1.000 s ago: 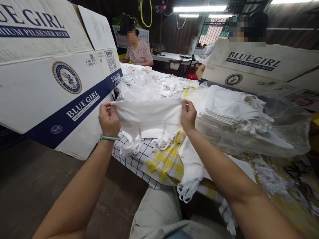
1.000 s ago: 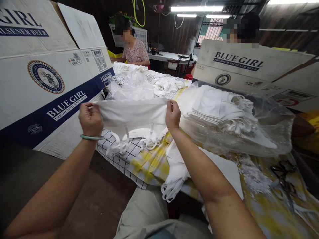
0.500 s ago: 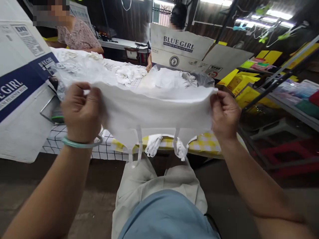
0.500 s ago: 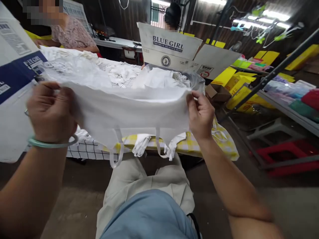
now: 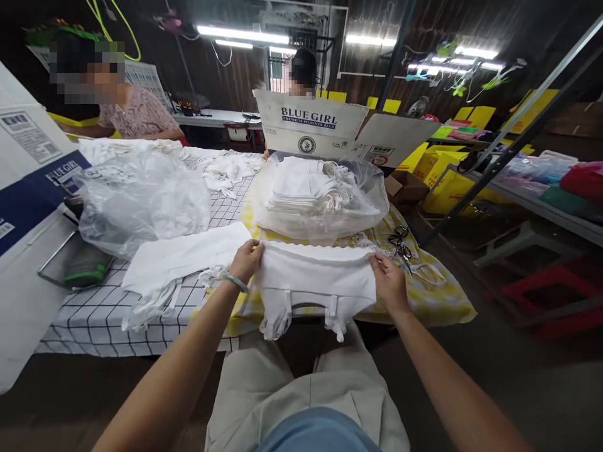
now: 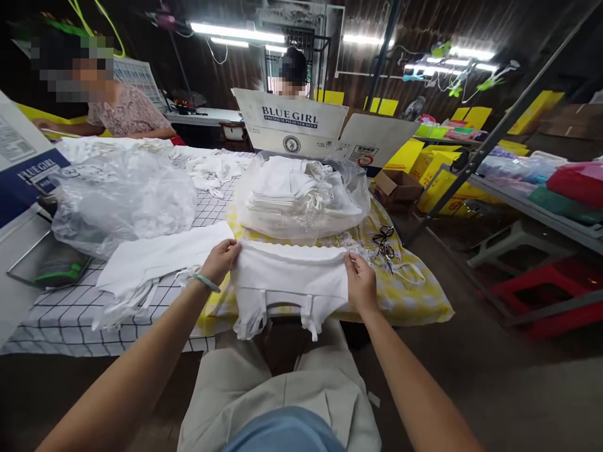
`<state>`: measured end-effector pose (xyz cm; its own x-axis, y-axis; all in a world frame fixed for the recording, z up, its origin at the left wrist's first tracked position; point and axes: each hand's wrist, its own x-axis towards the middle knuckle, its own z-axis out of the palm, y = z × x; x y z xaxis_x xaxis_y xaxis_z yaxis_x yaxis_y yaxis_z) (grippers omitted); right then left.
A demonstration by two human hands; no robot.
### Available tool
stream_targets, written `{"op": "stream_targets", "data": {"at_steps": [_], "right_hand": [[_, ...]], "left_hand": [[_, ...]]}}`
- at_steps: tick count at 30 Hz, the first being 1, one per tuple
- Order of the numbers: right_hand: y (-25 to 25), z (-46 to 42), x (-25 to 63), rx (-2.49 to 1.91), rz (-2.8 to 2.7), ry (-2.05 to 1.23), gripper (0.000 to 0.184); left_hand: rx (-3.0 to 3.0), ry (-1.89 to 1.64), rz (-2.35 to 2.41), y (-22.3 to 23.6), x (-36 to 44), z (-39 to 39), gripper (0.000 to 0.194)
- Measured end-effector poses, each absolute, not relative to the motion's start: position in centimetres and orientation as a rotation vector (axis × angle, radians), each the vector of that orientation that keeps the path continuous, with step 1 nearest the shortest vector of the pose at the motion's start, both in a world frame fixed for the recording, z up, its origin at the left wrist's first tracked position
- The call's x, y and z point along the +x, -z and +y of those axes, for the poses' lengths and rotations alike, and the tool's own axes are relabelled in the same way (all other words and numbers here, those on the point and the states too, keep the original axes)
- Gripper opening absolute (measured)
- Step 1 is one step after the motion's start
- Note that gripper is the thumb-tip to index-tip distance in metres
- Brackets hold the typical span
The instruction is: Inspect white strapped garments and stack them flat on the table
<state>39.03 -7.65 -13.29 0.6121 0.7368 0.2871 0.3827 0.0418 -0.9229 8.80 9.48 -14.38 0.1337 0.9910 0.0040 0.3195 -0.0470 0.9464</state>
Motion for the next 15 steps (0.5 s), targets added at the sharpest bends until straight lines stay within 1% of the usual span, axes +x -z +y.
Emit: {"op": "stream_targets", "data": {"at_steps": [2, 5, 7, 11, 15], "right_hand": [[14.1, -4.9, 40.1, -1.642, -1.013, -0.333, 0.046], [15.6, -1.8, 41.2, -1.837, -1.091, -0.383, 0.034], [16.5, -1.0, 41.5, -1.935, -1.123, -0.387, 0.028], [17.3, -1.2, 41.4, -1.988, -1.199, -0.292, 0.026], [17.3, -1.1, 41.0, -1.990, -1.209, -0.210, 0.021]], "left_hand": [[1.641, -0.836, 1.495, 14.4, 9.8, 11.8, 0.024], [1.714, -0.708, 1.622, 14.5, 11.1, 13.7, 0.014], [1.727, -0.640, 1.621, 14.6, 11.4, 14.1, 0.016], [1.927, -0.475, 1.690, 15.1, 10.9, 14.1, 0.032], [2.021, -0.329, 1.762, 15.4, 10.5, 14.4, 0.027]]}}
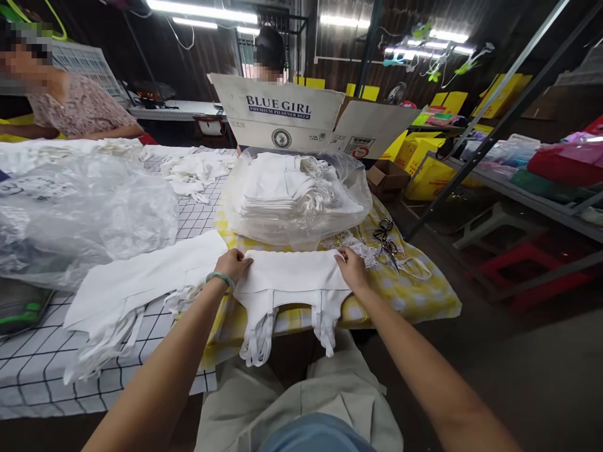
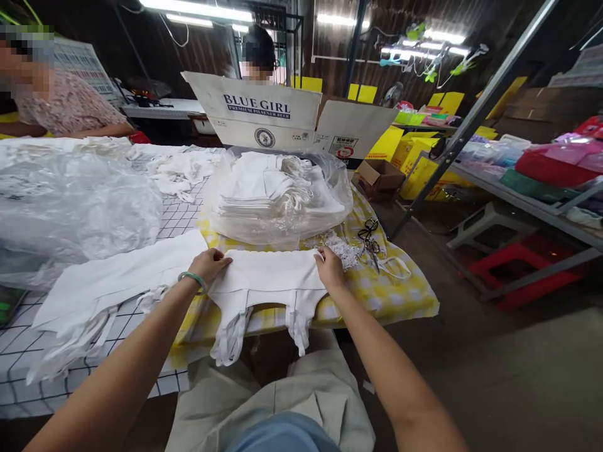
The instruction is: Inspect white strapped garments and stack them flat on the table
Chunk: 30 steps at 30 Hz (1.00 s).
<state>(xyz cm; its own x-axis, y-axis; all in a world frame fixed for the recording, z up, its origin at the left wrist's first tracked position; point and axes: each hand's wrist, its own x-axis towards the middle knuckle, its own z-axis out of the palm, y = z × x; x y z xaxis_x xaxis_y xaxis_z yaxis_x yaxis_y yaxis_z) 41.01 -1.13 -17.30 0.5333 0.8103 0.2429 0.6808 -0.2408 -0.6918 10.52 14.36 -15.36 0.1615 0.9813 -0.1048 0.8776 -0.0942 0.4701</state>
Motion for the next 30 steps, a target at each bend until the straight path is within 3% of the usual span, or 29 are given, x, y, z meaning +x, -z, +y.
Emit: {"op": "stream_targets", "data": {"at_steps": [5, 10, 13, 17, 21, 26, 30], "right_hand": [[17.0, -1.3, 40.4, -2.157, -1.275, -0.125, 0.025], [15.5, -2.1, 39.6, -2.472, -1.233, -0.219, 0.055], [14.2, -2.0, 39.4, -2.517, -1.165, -0.417, 0.062], [13.4, -1.5, 39.4, -2.489, -1.116, -0.601, 0.060], [13.9, -1.5, 39.0, -2.360, -1.095, -0.564, 0.048], [15.0, -1.5, 39.0, -2.123, -0.977, -0.586, 0.048], [15.4, -1.3, 39.7, -1.838, -0.896, -0.896, 0.040]], "left_hand": [[2.051, -0.303, 1.821, 15.0, 11.0, 14.4, 0.016], [1.978, -0.250, 1.756, 15.1, 11.4, 14.9, 0.043], [1.908, -0.122, 1.726, 14.9, 11.6, 15.5, 0.052], [1.888, -0.064, 1.690, 14.4, 11.9, 15.8, 0.038], [1.881, -0.203, 1.517, 14.5, 12.0, 15.1, 0.032], [1.461, -0.508, 1.139, 14.5, 11.4, 12.7, 0.049], [1.125, -0.417, 1.021, 13.8, 10.7, 11.4, 0.057]]}}
